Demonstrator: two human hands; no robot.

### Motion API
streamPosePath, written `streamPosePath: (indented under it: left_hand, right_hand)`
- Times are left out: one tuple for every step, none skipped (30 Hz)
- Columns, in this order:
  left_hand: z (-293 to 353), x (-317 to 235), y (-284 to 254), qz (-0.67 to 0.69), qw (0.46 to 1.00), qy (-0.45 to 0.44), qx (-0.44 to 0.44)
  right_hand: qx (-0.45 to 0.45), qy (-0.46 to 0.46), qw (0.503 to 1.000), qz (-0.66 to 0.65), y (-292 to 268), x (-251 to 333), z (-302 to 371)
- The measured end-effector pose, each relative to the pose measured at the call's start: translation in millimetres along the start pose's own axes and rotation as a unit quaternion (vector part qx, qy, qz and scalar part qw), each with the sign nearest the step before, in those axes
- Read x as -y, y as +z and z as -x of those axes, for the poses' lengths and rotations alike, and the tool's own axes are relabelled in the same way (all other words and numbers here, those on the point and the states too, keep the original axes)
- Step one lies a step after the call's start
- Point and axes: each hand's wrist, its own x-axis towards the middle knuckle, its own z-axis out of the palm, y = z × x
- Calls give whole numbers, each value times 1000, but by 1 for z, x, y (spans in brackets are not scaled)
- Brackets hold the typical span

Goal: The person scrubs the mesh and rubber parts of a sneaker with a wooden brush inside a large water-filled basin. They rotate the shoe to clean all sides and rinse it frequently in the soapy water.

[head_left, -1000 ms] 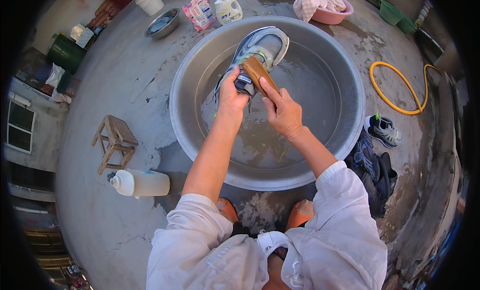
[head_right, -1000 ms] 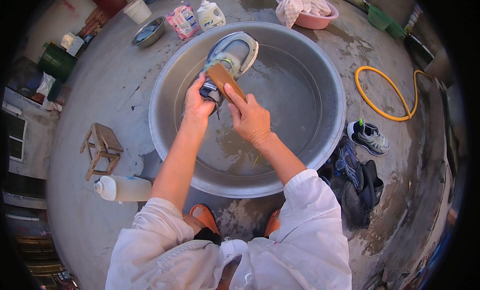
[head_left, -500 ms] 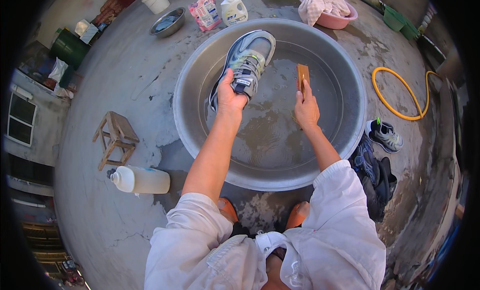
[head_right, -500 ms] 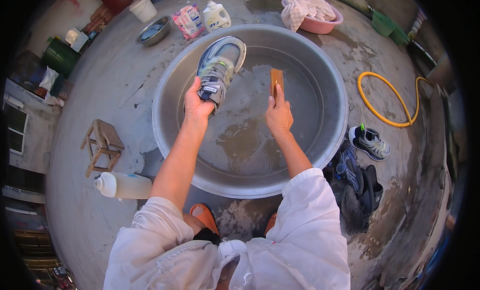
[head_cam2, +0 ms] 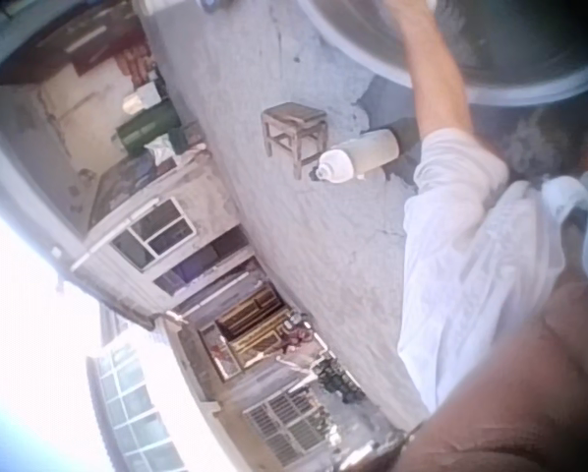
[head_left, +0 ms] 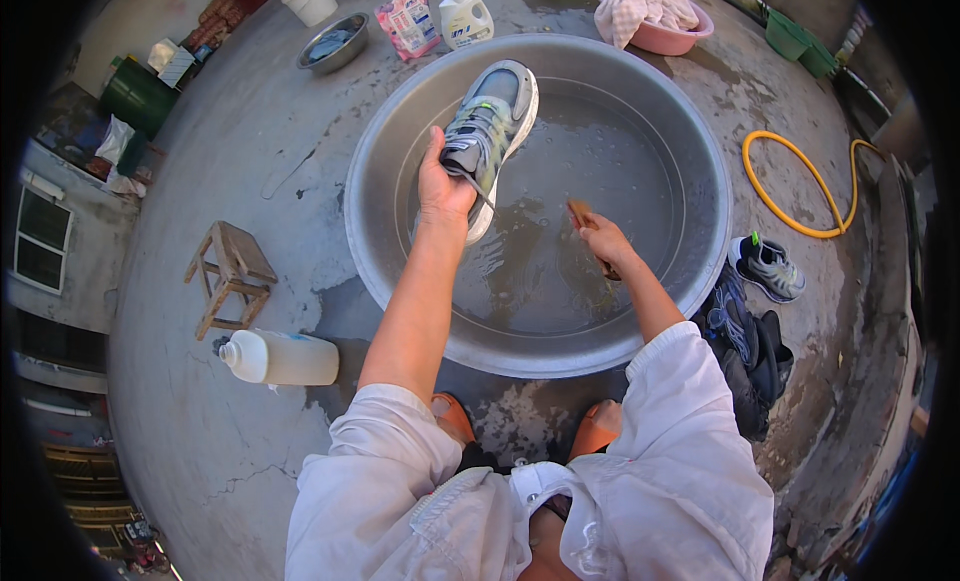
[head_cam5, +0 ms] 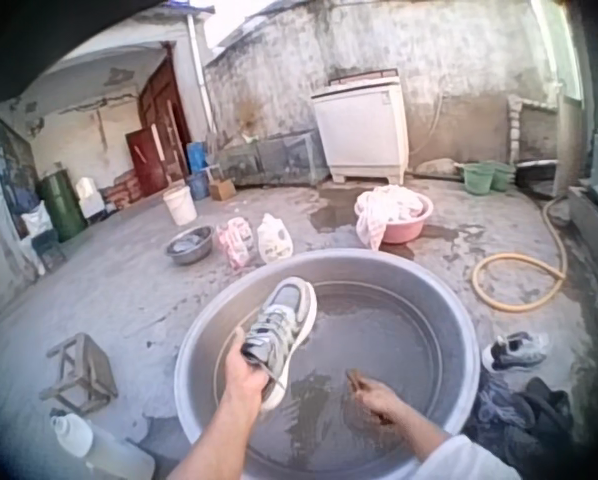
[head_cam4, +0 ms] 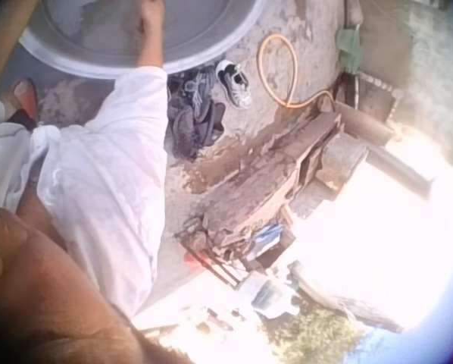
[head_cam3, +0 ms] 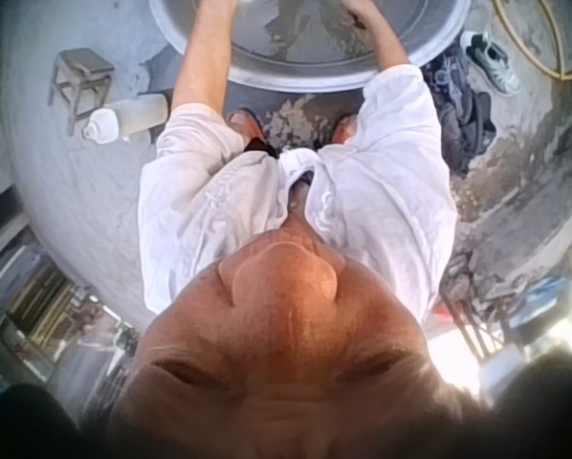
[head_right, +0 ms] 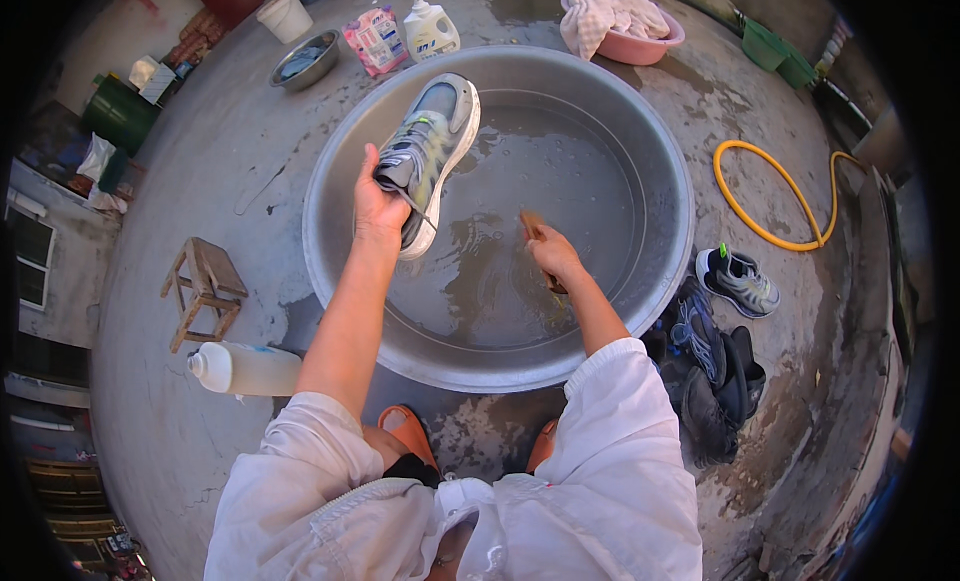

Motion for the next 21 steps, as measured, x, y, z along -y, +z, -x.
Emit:
streamPosePath:
  left_hand:
    - [-4,6,2,1,1000,-1,-1]
    - [-7,11,4,1,1000,-1,-3]
    - [-7,6,1,-2,1000,6,-5]
    - [-5,2,-2,-4,1000,11,-5]
    - [-3,2,-1,-4,1000,11,-3]
    - [-1,6,6,15,1000,-15,-7]
    - [0,8,6,-2,1000,-5,-23]
    - [-2,14,6,-19,999,5,-41]
    - [-2,18,3,-36,997,16,-58]
    - [-8,21,-6,-34,998,23,-53]
    - [-1,32,0,-54,997,-40,-35]
    - [5,36,4,-57,997,-52,-26]
    - [9,41,8,-61,996,-65,-18]
    - [12,43,9,-81,993,-71,-40]
    - [14,50,10,-90,993,-71,-42]
    - [18,62,17,-93,992,-80,-37]
    - [22,69,22,-94,991,-89,-34]
    - [23,67,25,-79,991,-98,-38]
    - [21,61,24,-72,991,-90,-62]
    - [20,54,22,-69,993,-73,-55]
    - [16,49,22,-64,995,-62,-44]
  right_hand:
    - [-98,-55,993,-19,0,2,-5]
    - [-194,-110,974,-37,2,4,-8]
    - [-195,-138,969,-65,8,29,4]
    - [-197,-165,962,-94,12,59,23]
    - [-201,-207,953,-92,18,73,34]
    - [-208,-249,942,-88,22,82,47]
    - [-206,-295,929,-88,29,92,56]
    - [-196,-293,935,-44,33,98,63]
    - [-186,-291,938,1,38,104,71]
    - [-175,-290,940,45,40,110,76]
    - [-212,-269,937,69,31,107,74]
    - [-243,-256,931,90,21,113,65]
    - [-274,-241,924,111,10,117,54]
    - [-309,-205,923,102,0,123,37]
    - [-347,-163,918,95,-14,123,22]
    - [-392,-149,905,75,-25,116,13]
    - [-384,-173,904,68,-24,115,15]
    - [-377,-196,903,60,-20,111,20]
    - [-368,-219,902,52,-16,107,27]
    - [-313,-251,916,26,-8,106,40]
    - [-284,-297,912,-2,1,98,50]
